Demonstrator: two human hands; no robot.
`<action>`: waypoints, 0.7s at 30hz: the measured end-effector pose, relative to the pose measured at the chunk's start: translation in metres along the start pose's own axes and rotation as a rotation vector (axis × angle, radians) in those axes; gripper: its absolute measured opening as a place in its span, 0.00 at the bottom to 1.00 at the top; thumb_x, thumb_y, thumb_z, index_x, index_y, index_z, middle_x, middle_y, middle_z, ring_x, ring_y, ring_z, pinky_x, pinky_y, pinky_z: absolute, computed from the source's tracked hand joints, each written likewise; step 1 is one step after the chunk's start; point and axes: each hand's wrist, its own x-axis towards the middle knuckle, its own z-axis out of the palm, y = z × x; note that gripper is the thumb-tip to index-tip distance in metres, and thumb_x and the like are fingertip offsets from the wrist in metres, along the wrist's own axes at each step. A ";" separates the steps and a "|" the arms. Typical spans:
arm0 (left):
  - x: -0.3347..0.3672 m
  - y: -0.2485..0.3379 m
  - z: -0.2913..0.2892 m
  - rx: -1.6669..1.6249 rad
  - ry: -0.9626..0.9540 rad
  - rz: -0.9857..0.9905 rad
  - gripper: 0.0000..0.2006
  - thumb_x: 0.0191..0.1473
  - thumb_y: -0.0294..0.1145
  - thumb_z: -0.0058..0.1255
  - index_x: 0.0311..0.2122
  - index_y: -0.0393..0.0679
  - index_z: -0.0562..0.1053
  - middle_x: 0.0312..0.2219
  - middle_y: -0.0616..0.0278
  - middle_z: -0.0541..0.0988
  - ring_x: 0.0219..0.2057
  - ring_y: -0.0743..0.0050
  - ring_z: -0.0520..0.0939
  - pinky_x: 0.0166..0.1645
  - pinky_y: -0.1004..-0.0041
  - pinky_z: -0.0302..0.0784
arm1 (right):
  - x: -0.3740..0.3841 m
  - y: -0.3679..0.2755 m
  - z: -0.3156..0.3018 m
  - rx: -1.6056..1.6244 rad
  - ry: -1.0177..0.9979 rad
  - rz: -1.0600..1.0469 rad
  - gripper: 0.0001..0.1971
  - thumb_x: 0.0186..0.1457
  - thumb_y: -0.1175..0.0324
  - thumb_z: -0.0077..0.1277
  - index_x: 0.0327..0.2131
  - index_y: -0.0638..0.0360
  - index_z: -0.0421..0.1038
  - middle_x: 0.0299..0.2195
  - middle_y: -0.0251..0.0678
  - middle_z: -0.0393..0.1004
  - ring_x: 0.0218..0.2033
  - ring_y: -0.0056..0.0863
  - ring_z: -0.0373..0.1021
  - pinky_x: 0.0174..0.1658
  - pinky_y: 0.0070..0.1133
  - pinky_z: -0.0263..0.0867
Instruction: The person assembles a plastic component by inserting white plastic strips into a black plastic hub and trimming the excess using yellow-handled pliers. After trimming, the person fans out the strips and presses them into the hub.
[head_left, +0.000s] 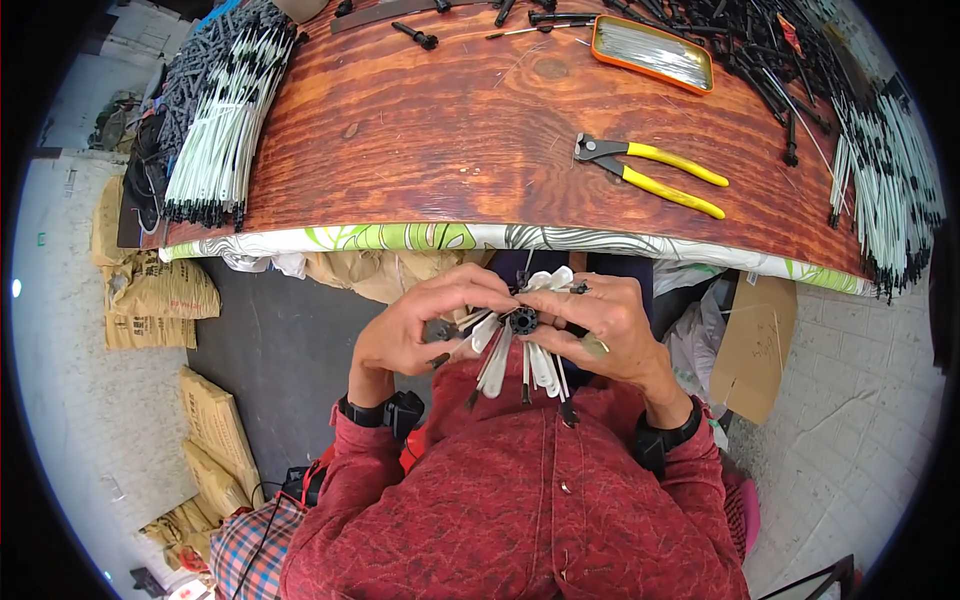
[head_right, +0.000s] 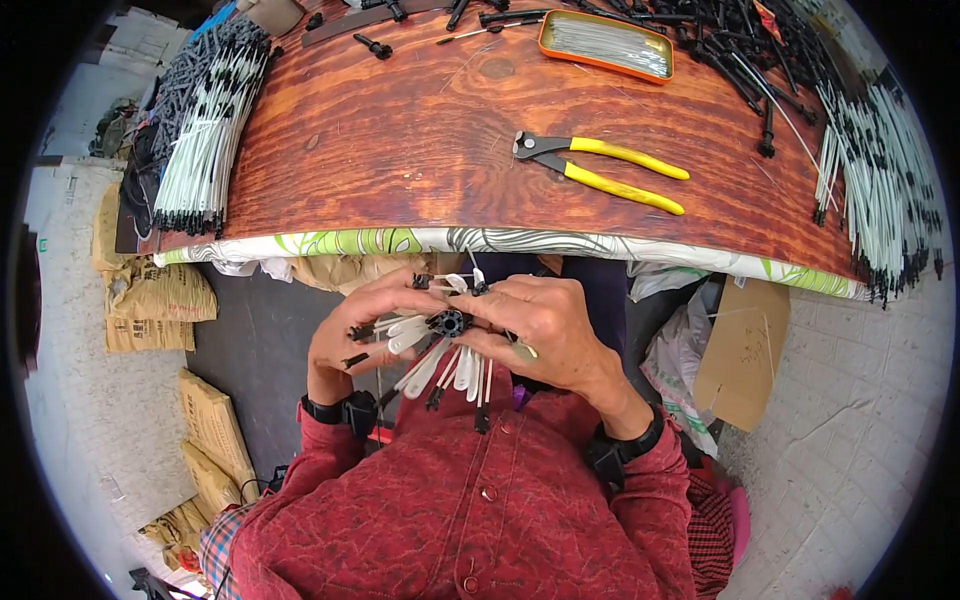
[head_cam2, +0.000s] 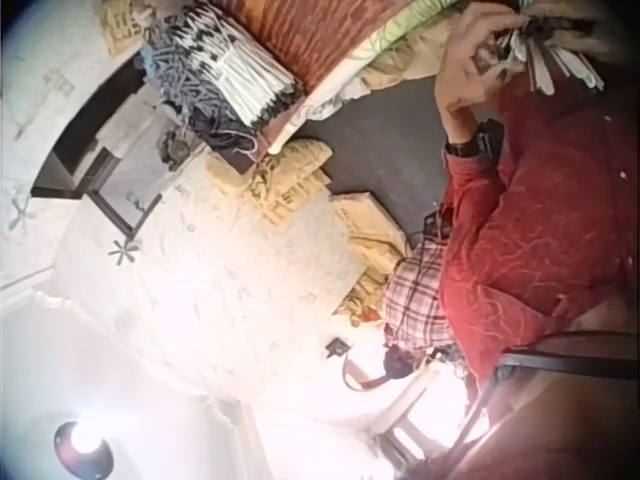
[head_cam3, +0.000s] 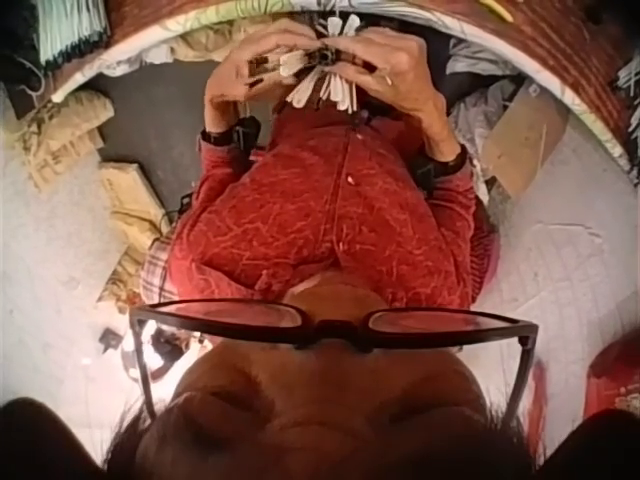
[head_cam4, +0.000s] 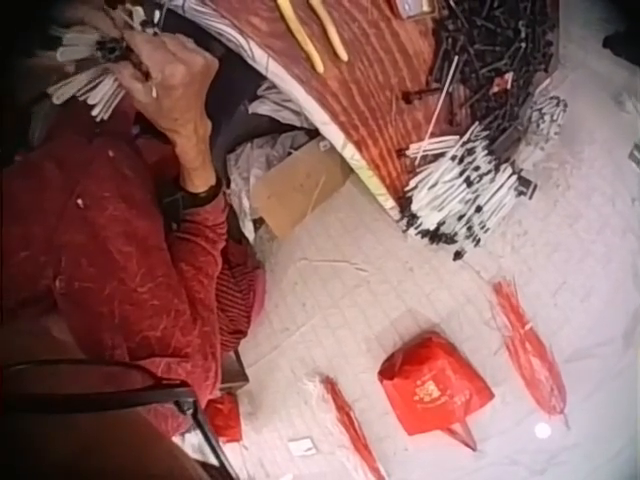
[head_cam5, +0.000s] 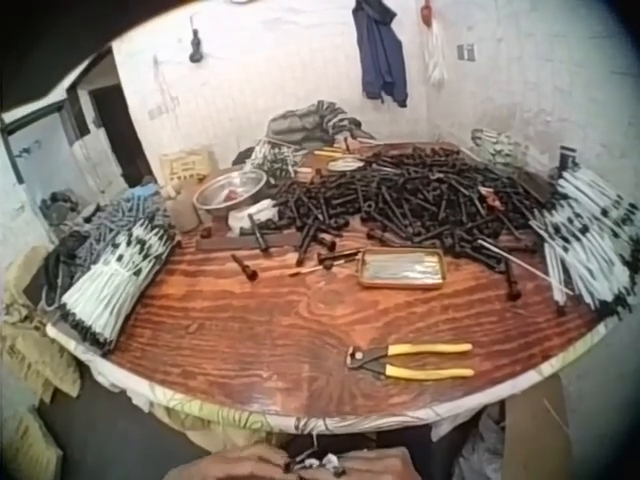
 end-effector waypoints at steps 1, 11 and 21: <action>-0.002 -0.005 -0.003 -0.062 -0.019 -0.003 0.20 0.49 0.34 0.61 0.48 0.40 0.77 0.44 0.56 0.78 0.44 0.63 0.78 0.49 0.67 0.71 | 0.000 0.000 0.000 0.002 -0.014 0.000 0.18 0.40 0.69 0.68 0.39 0.58 0.81 0.21 0.34 0.75 0.21 0.30 0.72 0.24 0.25 0.67; 0.003 -0.029 -0.005 -0.249 -0.065 -0.001 0.15 0.52 0.35 0.58 0.44 0.39 0.79 0.39 0.56 0.82 0.42 0.61 0.80 0.48 0.66 0.74 | 0.001 0.005 0.001 -0.015 -0.034 -0.057 0.19 0.38 0.69 0.67 0.38 0.57 0.81 0.20 0.33 0.73 0.20 0.30 0.70 0.24 0.25 0.66; 0.006 -0.023 0.004 -0.124 0.061 0.071 0.12 0.49 0.29 0.62 0.40 0.40 0.79 0.37 0.56 0.82 0.40 0.60 0.82 0.47 0.68 0.76 | -0.002 0.006 0.001 -0.030 -0.035 -0.052 0.19 0.38 0.68 0.67 0.39 0.57 0.80 0.20 0.33 0.72 0.21 0.30 0.70 0.24 0.25 0.65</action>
